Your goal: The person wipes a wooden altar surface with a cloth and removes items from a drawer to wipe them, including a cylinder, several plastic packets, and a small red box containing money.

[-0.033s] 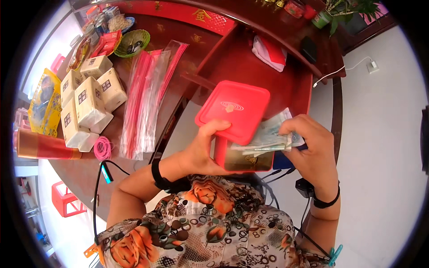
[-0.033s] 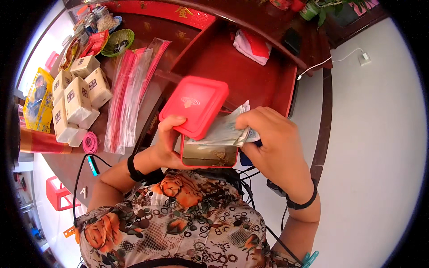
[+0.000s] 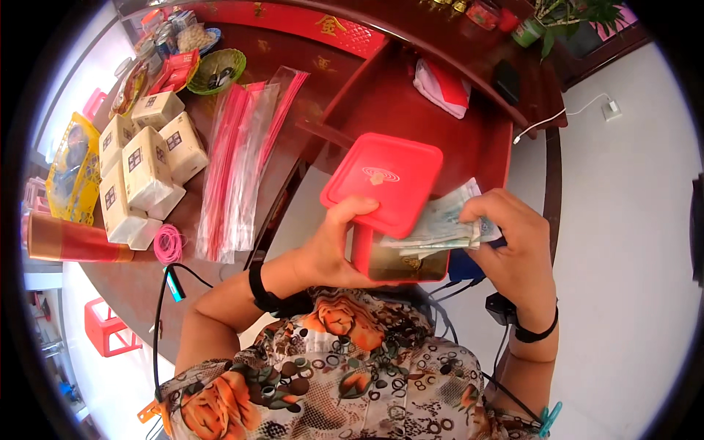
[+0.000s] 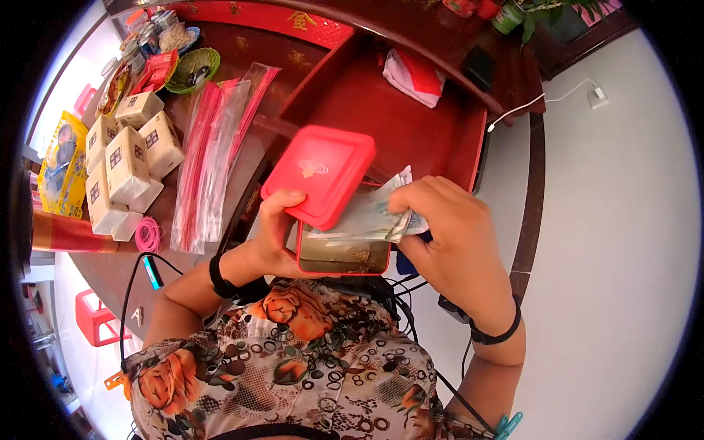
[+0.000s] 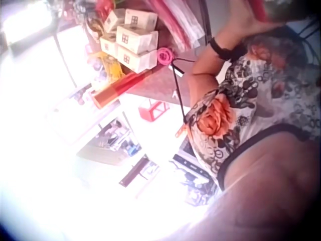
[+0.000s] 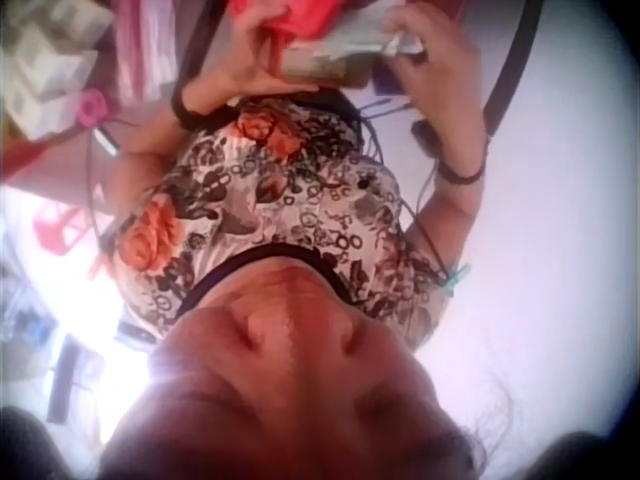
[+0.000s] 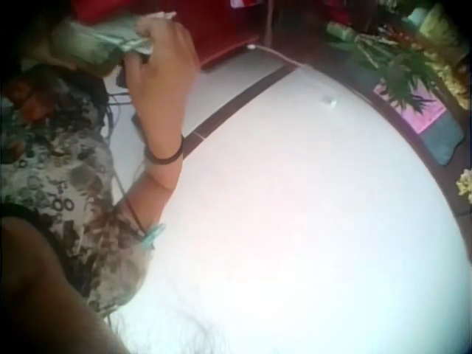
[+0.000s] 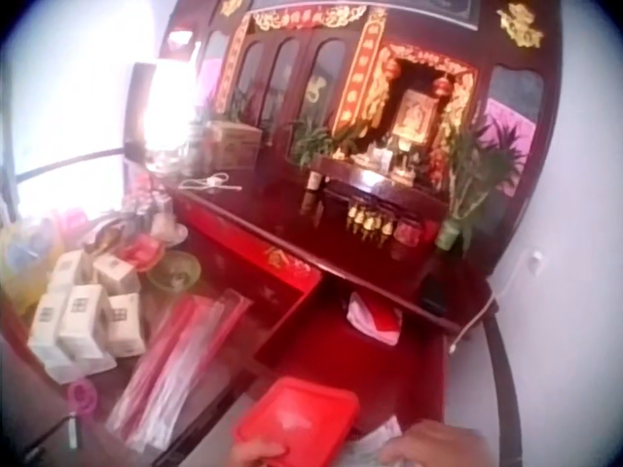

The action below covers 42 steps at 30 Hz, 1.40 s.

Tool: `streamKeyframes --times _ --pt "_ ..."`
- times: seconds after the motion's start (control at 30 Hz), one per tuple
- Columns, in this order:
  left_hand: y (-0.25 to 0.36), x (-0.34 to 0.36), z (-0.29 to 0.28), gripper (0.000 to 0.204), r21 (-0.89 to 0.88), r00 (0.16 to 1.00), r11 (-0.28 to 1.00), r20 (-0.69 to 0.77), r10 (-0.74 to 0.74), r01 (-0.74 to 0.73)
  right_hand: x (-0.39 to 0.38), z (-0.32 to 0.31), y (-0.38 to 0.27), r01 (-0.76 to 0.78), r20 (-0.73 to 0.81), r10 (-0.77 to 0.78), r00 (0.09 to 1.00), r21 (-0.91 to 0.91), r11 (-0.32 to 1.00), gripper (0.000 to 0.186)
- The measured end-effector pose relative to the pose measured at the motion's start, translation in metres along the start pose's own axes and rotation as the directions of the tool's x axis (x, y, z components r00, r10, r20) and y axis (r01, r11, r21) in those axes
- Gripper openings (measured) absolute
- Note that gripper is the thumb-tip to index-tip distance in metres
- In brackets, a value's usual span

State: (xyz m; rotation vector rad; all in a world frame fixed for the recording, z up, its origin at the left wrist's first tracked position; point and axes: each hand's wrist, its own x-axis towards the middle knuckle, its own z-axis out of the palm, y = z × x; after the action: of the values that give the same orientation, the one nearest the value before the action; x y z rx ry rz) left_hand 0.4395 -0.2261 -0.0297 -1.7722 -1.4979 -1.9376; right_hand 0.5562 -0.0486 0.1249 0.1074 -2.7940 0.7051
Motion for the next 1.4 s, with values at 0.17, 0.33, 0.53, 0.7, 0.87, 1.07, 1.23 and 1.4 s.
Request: streamKeyframes --times 0.17,0.33,0.53,0.7,0.87,1.07,1.23,1.4 --pt "0.0 0.001 -0.001 0.108 -0.007 0.999 1.0 0.029 -0.021 0.021 -0.002 -0.009 -0.003 0.011 0.089 -0.003 0.996 -0.093 0.996 0.029" --pt "-0.006 -0.007 0.016 0.104 -0.155 0.997 0.985 0.032 -0.074 0.078 -0.002 0.017 -0.011 0.18 0.316 -0.06 0.947 -0.368 0.912 0.034" --pt "-0.009 -0.02 0.014 0.111 -0.187 0.963 0.945 0.061 -0.263 0.27 -0.009 0.013 -0.005 0.119 0.35 -0.031 0.936 -0.232 0.966 0.046" --pt "-0.006 -0.016 0.016 0.116 -0.293 0.94 0.895 0.053 -0.336 0.336 -0.017 0.008 0.001 0.064 0.259 -0.036 0.965 -0.101 0.993 0.047" --pt "-0.006 -0.022 0.02 0.113 -0.282 0.926 0.883 0.105 -0.361 0.376 -0.02 0.017 -0.004 0.186 0.231 -0.144 0.962 -0.176 0.967 0.041" --pt "-0.006 -0.017 0.019 0.115 -0.148 0.892 0.913 0.32 -0.319 0.38 -0.022 0.031 0.007 0.11 0.58 0.081 0.811 -0.287 0.952 0.024" --pt "0.005 0.002 0.01 0.108 -0.318 0.89 0.833 0.208 -0.405 0.454 -0.031 -0.019 0.029 -0.005 0.066 0.0 0.998 0.077 0.997 0.028" --pt "0.004 0.008 0.017 0.107 -0.249 0.878 0.897 0.411 -0.245 0.366 -0.017 -0.012 0.073 -0.281 0.076 0.285 0.956 0.525 0.803 0.037"
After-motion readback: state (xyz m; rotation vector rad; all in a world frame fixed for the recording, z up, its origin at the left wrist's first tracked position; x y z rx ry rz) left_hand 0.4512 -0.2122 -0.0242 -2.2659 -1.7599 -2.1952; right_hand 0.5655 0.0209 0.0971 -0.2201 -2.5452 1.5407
